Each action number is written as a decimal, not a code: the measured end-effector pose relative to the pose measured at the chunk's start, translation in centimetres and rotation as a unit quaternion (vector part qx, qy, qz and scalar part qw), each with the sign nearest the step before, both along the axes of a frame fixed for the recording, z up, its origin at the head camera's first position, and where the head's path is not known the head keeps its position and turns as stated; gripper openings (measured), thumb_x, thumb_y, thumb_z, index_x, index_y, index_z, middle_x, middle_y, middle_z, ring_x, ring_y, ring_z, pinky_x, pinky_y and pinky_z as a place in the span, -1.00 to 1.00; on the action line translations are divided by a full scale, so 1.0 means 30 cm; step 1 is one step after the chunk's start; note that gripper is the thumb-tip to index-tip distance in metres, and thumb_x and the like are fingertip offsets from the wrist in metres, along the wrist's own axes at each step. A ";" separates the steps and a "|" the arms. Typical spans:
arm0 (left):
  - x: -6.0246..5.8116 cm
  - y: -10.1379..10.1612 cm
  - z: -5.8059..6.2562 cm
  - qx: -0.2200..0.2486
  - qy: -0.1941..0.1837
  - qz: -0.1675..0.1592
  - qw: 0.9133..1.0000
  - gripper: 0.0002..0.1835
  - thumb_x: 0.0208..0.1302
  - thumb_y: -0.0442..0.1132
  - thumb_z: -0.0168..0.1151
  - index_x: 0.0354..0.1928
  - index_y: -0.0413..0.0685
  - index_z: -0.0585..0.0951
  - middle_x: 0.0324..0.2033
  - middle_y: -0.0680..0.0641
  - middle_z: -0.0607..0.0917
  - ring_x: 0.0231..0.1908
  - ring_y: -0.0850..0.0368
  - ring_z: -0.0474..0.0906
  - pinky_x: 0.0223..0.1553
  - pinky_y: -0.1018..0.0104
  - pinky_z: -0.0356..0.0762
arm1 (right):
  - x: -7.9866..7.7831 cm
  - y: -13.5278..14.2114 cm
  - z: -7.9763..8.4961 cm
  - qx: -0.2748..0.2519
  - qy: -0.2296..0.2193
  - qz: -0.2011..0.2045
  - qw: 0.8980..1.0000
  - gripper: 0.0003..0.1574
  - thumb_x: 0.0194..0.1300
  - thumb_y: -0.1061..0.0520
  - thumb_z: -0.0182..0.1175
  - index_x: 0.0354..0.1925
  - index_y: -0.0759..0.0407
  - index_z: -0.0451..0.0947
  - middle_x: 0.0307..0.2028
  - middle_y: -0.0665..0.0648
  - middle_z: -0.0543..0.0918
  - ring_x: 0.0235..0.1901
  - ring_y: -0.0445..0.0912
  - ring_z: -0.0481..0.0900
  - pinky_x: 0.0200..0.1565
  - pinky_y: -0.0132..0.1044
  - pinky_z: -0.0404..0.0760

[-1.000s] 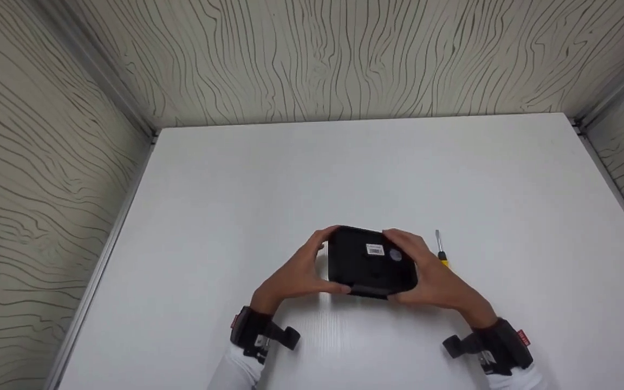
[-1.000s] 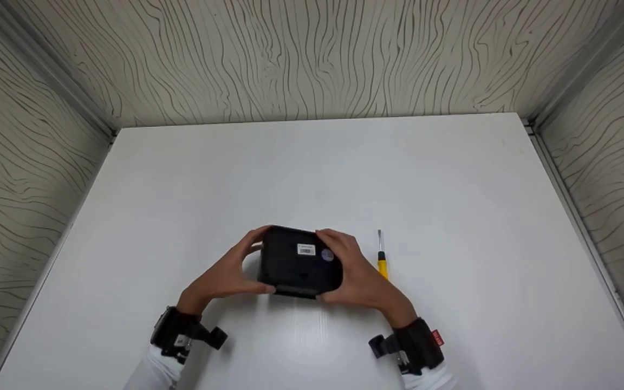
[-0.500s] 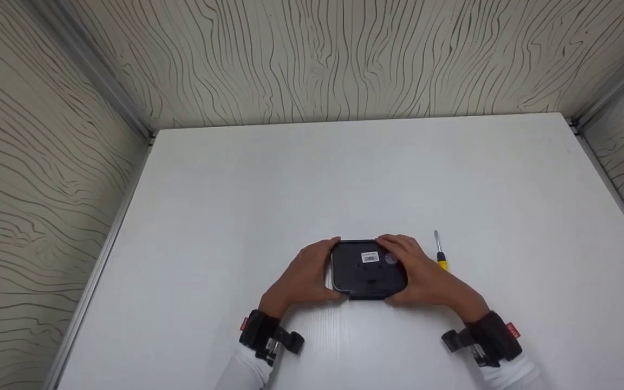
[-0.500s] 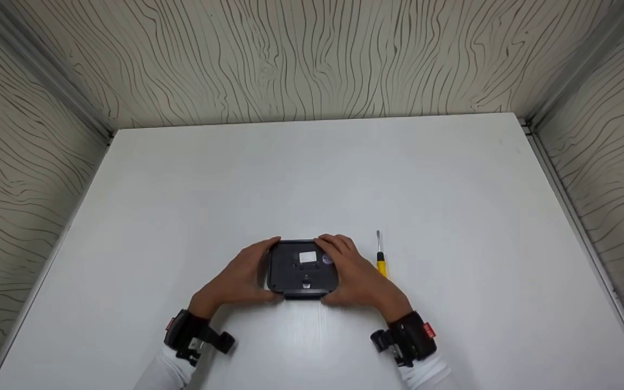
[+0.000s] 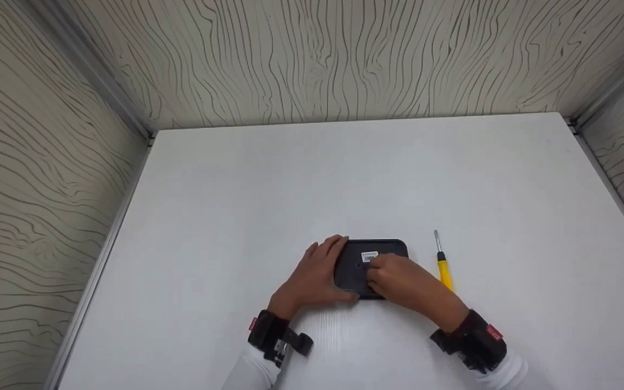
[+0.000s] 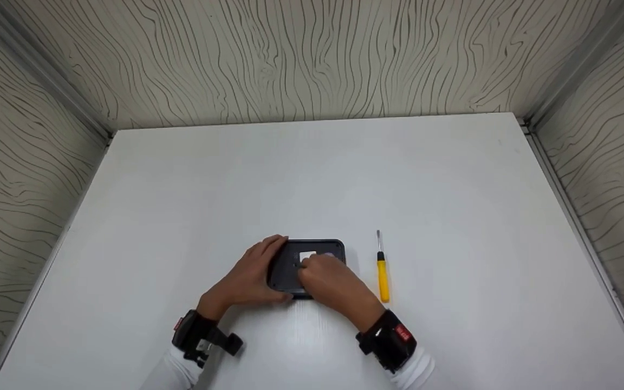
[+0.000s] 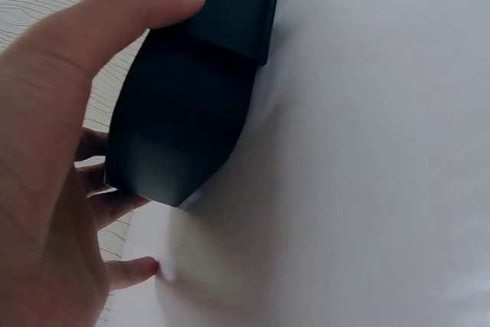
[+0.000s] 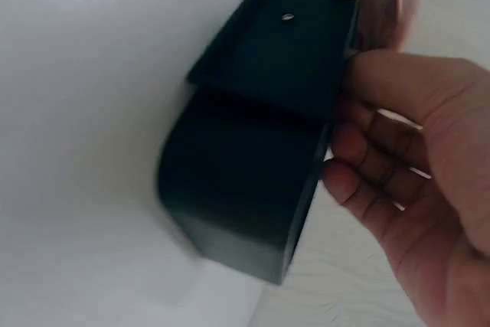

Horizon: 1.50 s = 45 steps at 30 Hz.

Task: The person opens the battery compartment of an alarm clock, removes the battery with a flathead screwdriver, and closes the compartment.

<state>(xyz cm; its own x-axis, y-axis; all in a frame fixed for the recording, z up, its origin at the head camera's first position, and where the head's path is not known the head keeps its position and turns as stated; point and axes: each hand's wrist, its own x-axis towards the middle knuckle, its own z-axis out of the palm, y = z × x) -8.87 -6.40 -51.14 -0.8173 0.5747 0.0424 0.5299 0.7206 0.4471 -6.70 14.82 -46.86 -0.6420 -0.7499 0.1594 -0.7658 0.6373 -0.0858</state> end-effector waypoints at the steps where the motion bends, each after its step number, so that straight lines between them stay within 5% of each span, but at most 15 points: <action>1: -0.001 0.002 0.001 -0.001 0.000 -0.001 1.000 0.15 -0.22 0.38 0.23 0.38 -0.03 0.04 0.30 -0.02 0.21 0.26 0.16 0.20 0.25 -0.01 0.16 | 0.002 -0.005 0.003 0.021 0.017 0.006 1.000 -0.91 -0.03 0.22 0.32 -0.43 0.15 0.65 -0.48 0.02 0.58 -0.43 -0.18 0.50 -0.27 -0.37 0.60; 5: -0.004 0.005 0.007 -0.003 -0.001 -0.004 1.000 0.15 -0.24 0.35 0.25 0.38 -0.04 0.05 0.30 -0.02 0.22 0.26 0.16 0.21 0.24 0.00 0.17 | 0.005 -0.012 0.007 0.070 0.062 0.025 0.995 -0.84 -0.07 0.25 0.34 -0.39 0.19 0.65 -0.45 0.06 0.62 -0.38 -0.13 0.57 -0.18 -0.29 0.62; 15: -0.009 -0.001 0.007 -0.011 -0.004 0.000 1.000 0.15 -0.25 0.37 0.25 0.38 -0.03 0.06 0.30 0.00 0.21 0.26 0.18 0.21 0.25 0.02 0.17 | 0.001 0.015 0.027 0.098 0.095 0.043 0.990 -0.81 -0.04 0.26 0.31 -0.35 0.26 0.57 -0.45 0.10 0.56 -0.39 -0.13 0.52 -0.23 -0.38 0.60; 20: -0.007 0.003 -0.001 -0.015 -0.017 -0.002 1.000 0.18 -0.26 0.41 0.23 0.39 0.02 0.02 0.30 0.04 0.18 0.25 0.21 0.21 0.27 0.03 0.14 | 0.004 0.214 0.059 0.033 0.077 -0.060 0.995 -0.77 -0.15 0.31 0.34 -0.42 0.27 0.53 -0.53 0.06 0.47 -0.52 -0.16 0.37 -0.46 -0.38 0.52; 23: -0.004 -0.002 -0.003 -0.018 -0.024 0.003 1.000 0.18 -0.27 0.41 0.23 0.40 0.05 0.00 0.30 0.06 0.17 0.26 0.22 0.20 0.28 0.03 0.11 | -0.011 0.377 0.009 0.038 0.064 -0.142 0.987 -0.75 -0.20 0.33 0.38 -0.44 0.30 0.54 -0.56 0.08 0.45 -0.56 -0.15 0.33 -0.51 -0.35 0.49; 26: -0.001 -0.011 -0.002 -0.020 -0.029 0.014 0.999 0.19 -0.28 0.40 0.25 0.40 0.07 0.00 0.30 0.06 0.17 0.26 0.22 0.19 0.29 0.03 0.09 | -0.021 0.490 -0.062 0.083 0.046 -0.170 0.981 -0.72 -0.22 0.38 0.39 -0.42 0.35 0.55 -0.56 0.12 0.46 -0.55 -0.12 0.34 -0.48 -0.33 0.53; 29: 0.000 -0.017 0.001 -0.017 -0.034 0.021 0.999 0.19 -0.29 0.40 0.26 0.39 0.07 0.01 0.30 0.07 0.17 0.26 0.21 0.19 0.30 0.03 0.08 | -0.017 0.540 -0.115 0.076 0.039 -0.167 0.982 -0.69 -0.24 0.43 0.38 -0.41 0.36 0.54 -0.52 0.14 0.47 -0.52 -0.12 0.37 -0.43 -0.31 0.57; 33: 0.001 -0.014 0.004 -0.025 -0.044 0.019 0.999 0.18 -0.27 0.42 0.22 0.40 0.10 -0.02 0.31 0.07 0.15 0.28 0.22 0.17 0.31 0.05 0.07 | 0.007 0.519 -0.123 -0.036 0.040 -0.213 0.975 -0.69 -0.23 0.34 0.42 -0.42 0.29 0.53 -0.50 0.10 0.48 -0.52 -0.13 0.39 -0.49 -0.29 0.53; 36: 0.001 -0.011 0.004 -0.032 -0.051 0.023 0.998 0.18 -0.26 0.43 0.21 0.41 0.12 -0.03 0.32 0.08 0.14 0.28 0.23 0.16 0.31 0.06 0.06 | 0.027 0.455 -0.104 -0.101 -0.014 -0.251 0.963 -0.73 -0.10 0.11 0.41 -0.47 0.21 0.53 -0.55 0.04 0.48 -0.58 -0.17 0.36 -0.58 -0.33 0.43; 39: -0.002 -0.007 0.006 -0.025 -0.051 0.027 0.998 0.18 -0.27 0.41 0.23 0.40 0.10 -0.01 0.31 0.07 0.15 0.28 0.21 0.18 0.31 0.06 0.06 | 0.039 0.389 -0.096 -0.080 -0.111 -0.288 0.948 -0.60 0.03 -0.13 0.30 -0.58 0.15 0.50 -0.65 -0.02 0.42 -0.65 -0.19 0.28 -0.63 -0.39 0.28; 42: -0.005 0.001 0.007 -0.016 -0.045 0.023 0.999 0.18 -0.27 0.39 0.25 0.40 0.08 0.00 0.31 0.07 0.16 0.27 0.20 0.20 0.31 0.05 0.07 | 0.044 0.357 -0.105 -0.043 -0.177 -0.320 0.930 -0.53 0.12 -0.16 0.21 -0.66 0.15 0.45 -0.73 -0.01 0.33 -0.71 -0.18 0.22 -0.66 -0.39 0.16; 45: -0.009 0.006 0.004 -0.012 -0.038 0.016 0.999 0.18 -0.28 0.38 0.27 0.40 0.05 0.01 0.30 0.05 0.18 0.25 0.20 0.22 0.30 0.04 0.08 | 0.047 0.349 -0.108 -0.037 -0.191 -0.338 0.921 -0.60 0.15 -0.03 0.19 -0.62 0.23 0.46 -0.75 0.03 0.30 -0.72 -0.15 0.22 -0.66 -0.38 0.18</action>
<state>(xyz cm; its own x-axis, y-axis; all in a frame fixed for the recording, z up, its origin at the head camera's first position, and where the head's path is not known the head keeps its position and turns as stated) -9.14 -6.23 -51.02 -0.8356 0.5483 -0.0337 0.4715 0.7474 0.4680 -5.29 25.29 -50.11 -0.9778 -0.1544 -0.1414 -0.1007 0.9390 -0.3287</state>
